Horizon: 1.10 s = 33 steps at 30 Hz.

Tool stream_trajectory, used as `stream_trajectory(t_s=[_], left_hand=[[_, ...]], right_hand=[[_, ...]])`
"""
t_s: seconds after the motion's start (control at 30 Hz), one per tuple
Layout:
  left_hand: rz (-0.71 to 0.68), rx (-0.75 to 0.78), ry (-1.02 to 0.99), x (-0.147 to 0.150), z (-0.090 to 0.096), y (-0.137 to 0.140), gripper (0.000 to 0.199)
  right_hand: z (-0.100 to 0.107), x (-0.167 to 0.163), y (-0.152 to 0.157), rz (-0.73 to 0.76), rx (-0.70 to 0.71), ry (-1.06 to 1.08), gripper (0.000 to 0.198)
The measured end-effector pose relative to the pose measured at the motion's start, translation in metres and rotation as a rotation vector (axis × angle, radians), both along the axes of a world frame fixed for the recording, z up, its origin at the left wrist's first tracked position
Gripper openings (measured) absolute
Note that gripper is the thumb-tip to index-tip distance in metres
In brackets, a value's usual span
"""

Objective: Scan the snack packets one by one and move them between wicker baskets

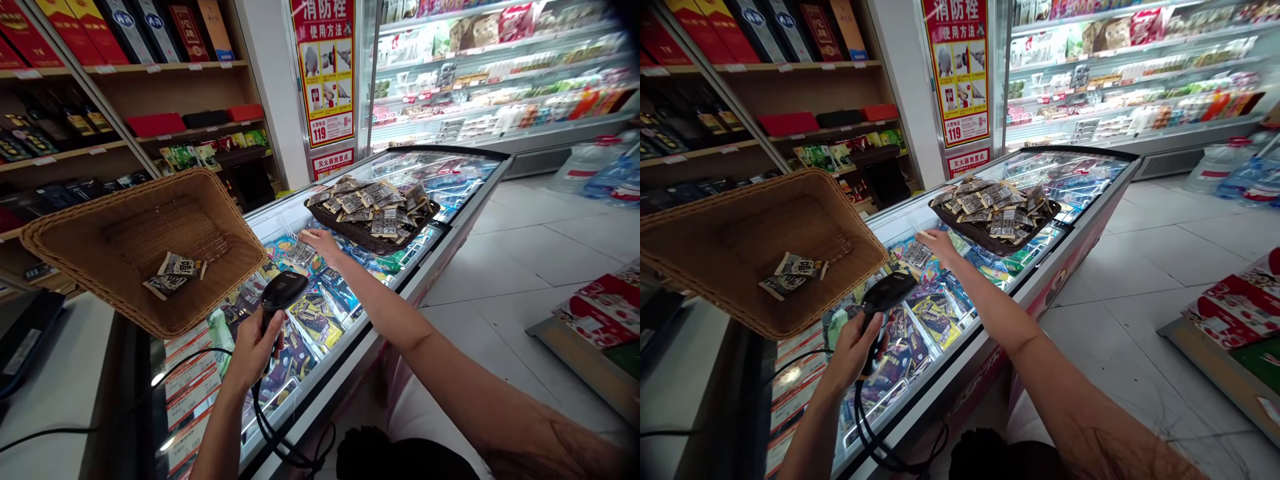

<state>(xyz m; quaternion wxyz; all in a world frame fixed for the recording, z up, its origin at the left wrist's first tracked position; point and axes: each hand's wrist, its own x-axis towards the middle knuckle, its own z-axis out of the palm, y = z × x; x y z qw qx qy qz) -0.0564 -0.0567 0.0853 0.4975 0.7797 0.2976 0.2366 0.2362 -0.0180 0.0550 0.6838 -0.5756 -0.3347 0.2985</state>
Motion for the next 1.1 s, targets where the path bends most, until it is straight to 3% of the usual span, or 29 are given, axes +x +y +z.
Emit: stream_trajectory(t_s=[0.2, 0.37, 0.67, 0.77, 0.9, 1.1], left_hand=[[-0.060, 0.076, 0.075, 0.002, 0.009, -0.004, 0.057], [-0.053, 0.080, 0.070, 0.001, 0.016, -0.005, 0.058], [-0.012, 0.091, 0.055, 0.002, 0.010, -0.003, 0.058], [0.013, 0.093, 0.057, 0.002, 0.006, 0.001, 0.060], [0.073, 0.097, 0.038, 0.002, 0.006, 0.000, 0.057], [0.092, 0.119, 0.047, 0.002, 0.004, 0.001, 0.054]], right_hand=[[0.000, 0.003, -0.003, 0.068, 0.018, -0.013, 0.046], [0.000, 0.006, -0.003, 0.028, 0.023, -0.013, 0.044], [0.005, 0.007, -0.002, 0.012, -0.019, -0.002, 0.039], [0.011, 0.013, -0.007, -0.053, -0.011, -0.089, 0.034], [0.026, 0.048, -0.044, -0.222, 0.016, -0.193, 0.034], [0.045, 0.154, -0.138, -0.482, 0.171, -0.282, 0.040]])
